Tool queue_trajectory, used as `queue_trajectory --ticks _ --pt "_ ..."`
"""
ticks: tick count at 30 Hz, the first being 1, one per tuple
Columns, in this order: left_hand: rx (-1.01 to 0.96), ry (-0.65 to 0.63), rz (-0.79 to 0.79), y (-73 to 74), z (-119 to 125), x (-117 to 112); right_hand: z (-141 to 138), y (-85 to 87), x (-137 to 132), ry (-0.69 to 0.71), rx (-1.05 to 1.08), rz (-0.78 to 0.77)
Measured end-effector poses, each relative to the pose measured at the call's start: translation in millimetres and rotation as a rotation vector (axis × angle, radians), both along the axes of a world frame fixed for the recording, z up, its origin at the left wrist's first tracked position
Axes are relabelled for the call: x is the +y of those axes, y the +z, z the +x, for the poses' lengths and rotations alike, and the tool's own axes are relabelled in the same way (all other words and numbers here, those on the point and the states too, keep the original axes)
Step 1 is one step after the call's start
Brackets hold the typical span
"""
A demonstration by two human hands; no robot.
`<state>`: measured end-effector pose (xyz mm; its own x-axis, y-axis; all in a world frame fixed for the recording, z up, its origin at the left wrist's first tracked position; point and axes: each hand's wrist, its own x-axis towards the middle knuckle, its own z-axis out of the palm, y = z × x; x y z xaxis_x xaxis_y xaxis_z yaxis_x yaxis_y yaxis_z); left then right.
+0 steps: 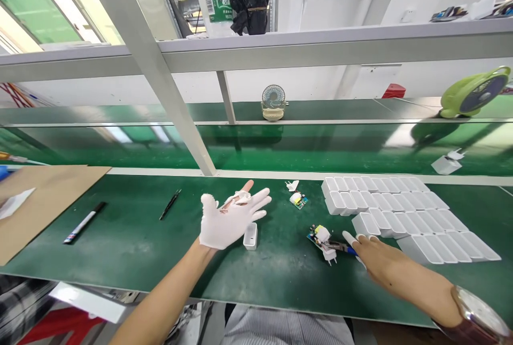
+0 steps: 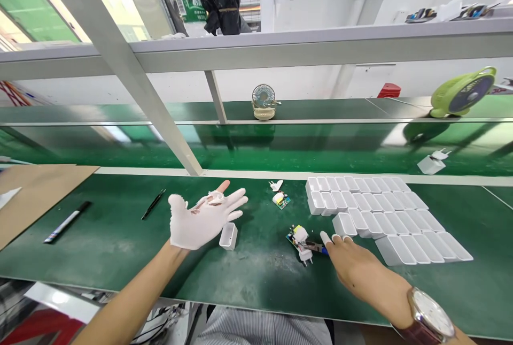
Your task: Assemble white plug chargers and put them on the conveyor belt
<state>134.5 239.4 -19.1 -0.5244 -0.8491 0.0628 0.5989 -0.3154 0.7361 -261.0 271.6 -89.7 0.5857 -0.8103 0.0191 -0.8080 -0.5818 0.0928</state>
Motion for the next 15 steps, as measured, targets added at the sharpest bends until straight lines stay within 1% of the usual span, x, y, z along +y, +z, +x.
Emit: queue_trajectory --ticks 3,4,5,6,8,10,11,13,15 --pt "-0.017 -0.015 -0.046 -0.5 -1.2 0.6 -7.8 8.7 2.8 -0.150 0.197 0.178" --pt "-0.024 -0.019 -0.062 -0.9 -1.4 0.7 -10.5 14.2 3.4 -0.182 0.214 0.210" --pt "-0.032 -0.023 -0.077 -1.2 -1.6 0.8 -13.1 20.8 4.0 -0.187 0.187 0.228" --pt "-0.041 -0.027 -0.089 -1.4 -1.8 0.8 -15.4 28.4 4.6 -0.167 0.121 0.242" --pt "-0.057 -0.036 -0.111 -0.7 -3.3 0.7 -16.1 45.6 5.8 -0.136 -0.081 0.264" --pt "-0.068 -0.037 -0.137 2.1 -7.4 1.2 -8.2 63.7 6.0 -0.168 -0.281 0.313" --pt "-0.082 -0.029 -0.150 4.4 -10.7 1.9 -0.6 72.0 5.5 -0.199 -0.369 0.363" --pt "-0.164 0.033 -0.174 10.7 -19.6 5.0 20.6 84.9 3.1 -0.246 -0.544 0.498" --pt "-0.270 0.119 -0.197 18.3 -29.9 11.0 45.2 91.1 -0.8 -0.218 -0.736 0.622"
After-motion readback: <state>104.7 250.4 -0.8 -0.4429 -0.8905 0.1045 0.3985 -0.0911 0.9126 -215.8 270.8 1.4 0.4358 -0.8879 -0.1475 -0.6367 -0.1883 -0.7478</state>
